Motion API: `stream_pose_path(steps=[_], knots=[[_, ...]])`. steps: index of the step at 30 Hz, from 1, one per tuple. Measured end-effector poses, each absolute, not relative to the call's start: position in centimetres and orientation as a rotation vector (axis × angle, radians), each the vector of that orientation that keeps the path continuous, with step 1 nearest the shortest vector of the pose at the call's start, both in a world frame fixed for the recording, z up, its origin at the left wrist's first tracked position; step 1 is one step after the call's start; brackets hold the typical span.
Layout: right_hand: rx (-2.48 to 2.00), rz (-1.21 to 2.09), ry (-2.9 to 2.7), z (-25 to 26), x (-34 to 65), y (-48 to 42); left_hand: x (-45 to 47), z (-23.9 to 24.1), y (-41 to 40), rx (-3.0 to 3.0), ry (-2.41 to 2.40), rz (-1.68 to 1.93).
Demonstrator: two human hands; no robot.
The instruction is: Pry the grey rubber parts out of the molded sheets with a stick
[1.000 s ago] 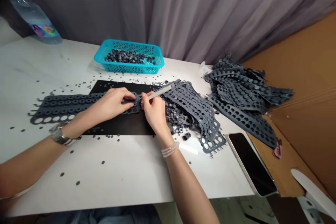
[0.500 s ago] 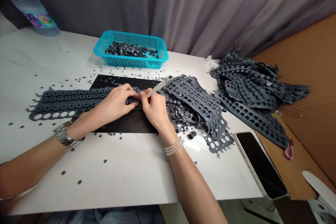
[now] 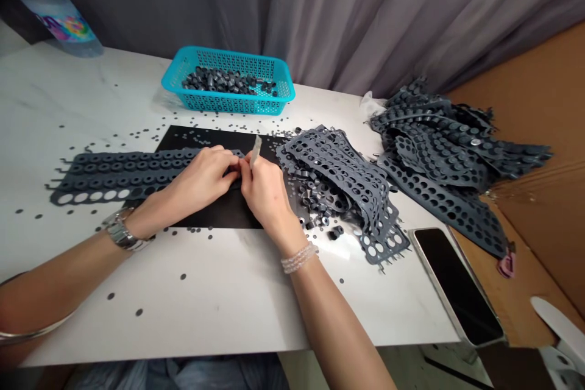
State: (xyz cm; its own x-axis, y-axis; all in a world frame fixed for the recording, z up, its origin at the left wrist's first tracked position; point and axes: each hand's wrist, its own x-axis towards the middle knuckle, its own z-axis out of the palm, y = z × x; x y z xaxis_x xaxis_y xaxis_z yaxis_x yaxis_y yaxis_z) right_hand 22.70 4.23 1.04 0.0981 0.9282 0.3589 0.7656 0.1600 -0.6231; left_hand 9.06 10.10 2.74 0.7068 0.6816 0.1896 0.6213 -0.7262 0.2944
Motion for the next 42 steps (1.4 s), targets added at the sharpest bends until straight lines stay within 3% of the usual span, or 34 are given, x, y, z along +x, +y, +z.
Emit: stream_pose_path(steps=[3,8,14,21,27,31,34,38,42], knots=[[-1.679,0.259,-1.655,0.9,22.4,4.4,8.1,3.3,10.3,2.452,1.008,0.598],[-1.688,0.346,-1.506,1.0,22.8,4.5,6.4,3.9,11.3,1.495,1.07,0.946],[-1.506,0.436,-1.114,1.7,23.8,4.3,6.1,3.3,12.4,0.846,0.799,0.803],[-1.408,0.704,-0.928,1.3,21.8,4.0,6.5,4.5,11.8,0.524,0.789,0.738],[-1.606,0.24,-1.004,1.1,23.5,4.3,6.1,4.8,12.1,0.405,0.723,0.744],[-1.522,0.346,-1.083,1.2,23.7,4.5,6.0,4.3,12.1,0.652,0.79,0.728],[-1.489,0.568,-1.231,0.7,23.1,4.7,6.2,4.1,11.5,1.395,1.021,0.697],[-1.534,0.59,-1.387,0.0,22.9,4.8,6.8,3.5,10.6,2.259,1.132,0.608],[-1.561,0.568,-1.442,0.1,23.0,4.7,7.4,2.4,10.5,2.462,1.05,0.504]])
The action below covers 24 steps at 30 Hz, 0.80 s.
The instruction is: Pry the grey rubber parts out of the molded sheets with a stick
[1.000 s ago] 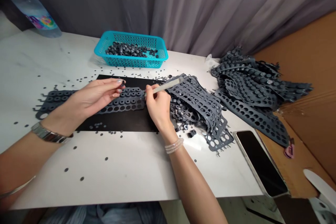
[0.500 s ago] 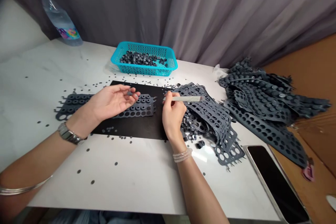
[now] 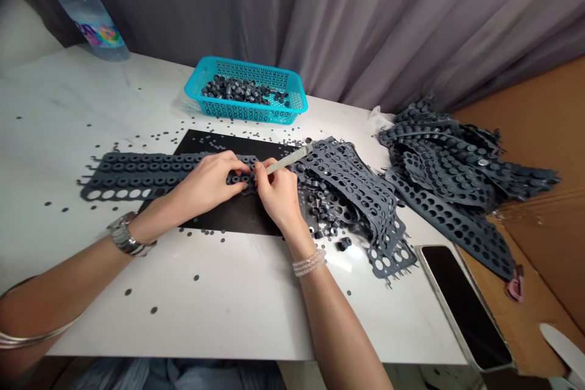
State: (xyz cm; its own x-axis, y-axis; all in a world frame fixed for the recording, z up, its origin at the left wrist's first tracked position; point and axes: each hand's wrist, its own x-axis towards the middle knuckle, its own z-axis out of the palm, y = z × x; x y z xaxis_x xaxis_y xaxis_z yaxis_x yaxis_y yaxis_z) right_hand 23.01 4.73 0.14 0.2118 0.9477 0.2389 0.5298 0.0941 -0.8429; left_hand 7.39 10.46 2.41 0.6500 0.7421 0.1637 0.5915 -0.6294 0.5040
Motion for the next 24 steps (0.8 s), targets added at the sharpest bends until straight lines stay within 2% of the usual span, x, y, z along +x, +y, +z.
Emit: stream_pose_path(steps=[9,16,21,24], knots=[[-1.615,0.467,-1.543,1.2,22.4,4.4,7.6,2.2,10.4,2.468,1.089,0.446],[-1.682,0.241,-1.693,1.1,21.2,4.4,7.8,2.6,9.8,2.478,1.088,0.51],[-1.699,0.376,-1.515,0.9,21.4,4.5,5.9,4.1,11.0,1.802,1.104,0.863],[-1.612,0.526,-1.341,0.8,22.0,4.6,4.8,4.5,12.1,1.253,1.049,0.9]])
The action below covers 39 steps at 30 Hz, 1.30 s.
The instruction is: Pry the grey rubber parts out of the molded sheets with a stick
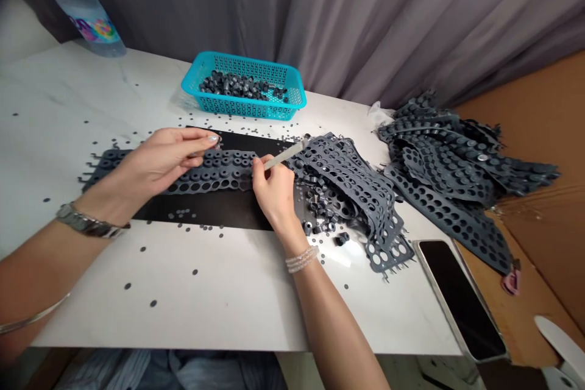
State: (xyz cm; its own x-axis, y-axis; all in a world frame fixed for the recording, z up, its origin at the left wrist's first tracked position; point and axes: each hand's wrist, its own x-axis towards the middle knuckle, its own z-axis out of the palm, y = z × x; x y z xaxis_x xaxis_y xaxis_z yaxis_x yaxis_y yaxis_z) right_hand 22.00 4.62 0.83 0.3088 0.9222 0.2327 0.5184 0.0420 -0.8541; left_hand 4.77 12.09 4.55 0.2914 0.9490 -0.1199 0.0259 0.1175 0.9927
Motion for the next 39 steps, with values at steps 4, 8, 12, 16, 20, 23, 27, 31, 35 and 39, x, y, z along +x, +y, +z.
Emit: stream_pose_path(steps=[4,8,12,16,20,23,27,31,35,39], knots=[[-1.46,0.6,-1.039,0.9,22.9,4.8,4.6,4.4,12.7,0.8,0.872,0.757],[-1.406,0.617,-0.931,0.9,23.2,5.0,4.8,4.8,12.5,0.513,0.791,0.719],[-1.46,0.667,-1.142,0.5,22.6,5.0,4.6,5.2,12.5,0.382,0.731,0.705],[-1.576,0.578,-1.425,0.3,22.1,4.9,5.0,4.7,12.2,0.774,0.852,0.7],[-1.602,0.524,-1.505,0.6,21.9,4.9,5.8,4.1,11.3,1.298,1.04,0.65],[-1.586,0.506,-1.527,0.7,21.9,4.9,6.0,3.7,10.7,1.681,1.126,0.621],[-1.585,0.484,-1.543,0.7,21.8,4.9,6.1,3.1,10.4,2.221,1.18,0.56],[-1.581,0.487,-1.545,0.8,21.7,4.9,6.4,2.6,10.3,2.428,1.178,0.426],[-1.58,0.484,-1.567,0.9,21.6,4.8,6.6,2.4,10.1,2.471,1.188,0.4],[-1.619,0.348,-1.648,0.9,20.8,4.7,6.6,2.6,9.9,2.461,1.14,0.487]])
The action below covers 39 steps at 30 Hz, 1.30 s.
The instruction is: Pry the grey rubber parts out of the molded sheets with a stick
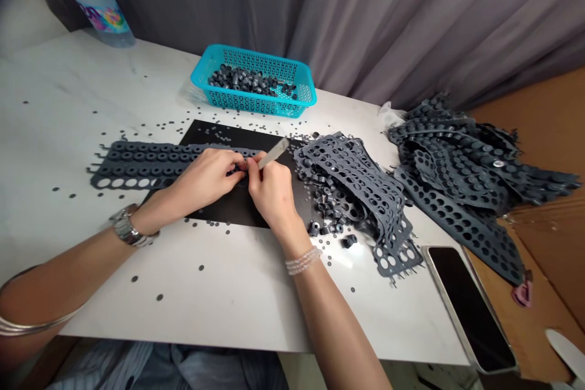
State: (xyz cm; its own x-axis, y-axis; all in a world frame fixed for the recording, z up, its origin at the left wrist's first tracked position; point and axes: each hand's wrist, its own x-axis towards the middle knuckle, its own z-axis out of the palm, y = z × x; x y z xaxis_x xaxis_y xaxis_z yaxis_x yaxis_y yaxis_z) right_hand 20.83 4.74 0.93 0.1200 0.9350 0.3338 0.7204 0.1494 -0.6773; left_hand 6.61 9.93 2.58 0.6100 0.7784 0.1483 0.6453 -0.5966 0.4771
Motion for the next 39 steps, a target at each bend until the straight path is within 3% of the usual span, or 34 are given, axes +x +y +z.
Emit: stream_pose_path(steps=[5,14,27,33,39], knots=[[-1.688,0.279,-1.636,1.1,20.2,4.8,5.6,3.7,10.6,2.186,1.105,0.545],[-1.59,0.509,-1.372,0.7,21.4,5.2,4.1,4.9,13.0,0.732,0.825,0.706],[-1.439,0.642,-1.074,1.1,21.8,4.8,4.2,4.4,13.3,0.237,0.608,0.777],[-1.509,0.626,-1.356,0.4,20.5,5.2,4.0,4.3,13.5,0.335,0.745,0.718],[-1.562,0.546,-1.485,0.1,20.4,5.2,4.5,4.6,12.0,1.615,1.131,0.605]])
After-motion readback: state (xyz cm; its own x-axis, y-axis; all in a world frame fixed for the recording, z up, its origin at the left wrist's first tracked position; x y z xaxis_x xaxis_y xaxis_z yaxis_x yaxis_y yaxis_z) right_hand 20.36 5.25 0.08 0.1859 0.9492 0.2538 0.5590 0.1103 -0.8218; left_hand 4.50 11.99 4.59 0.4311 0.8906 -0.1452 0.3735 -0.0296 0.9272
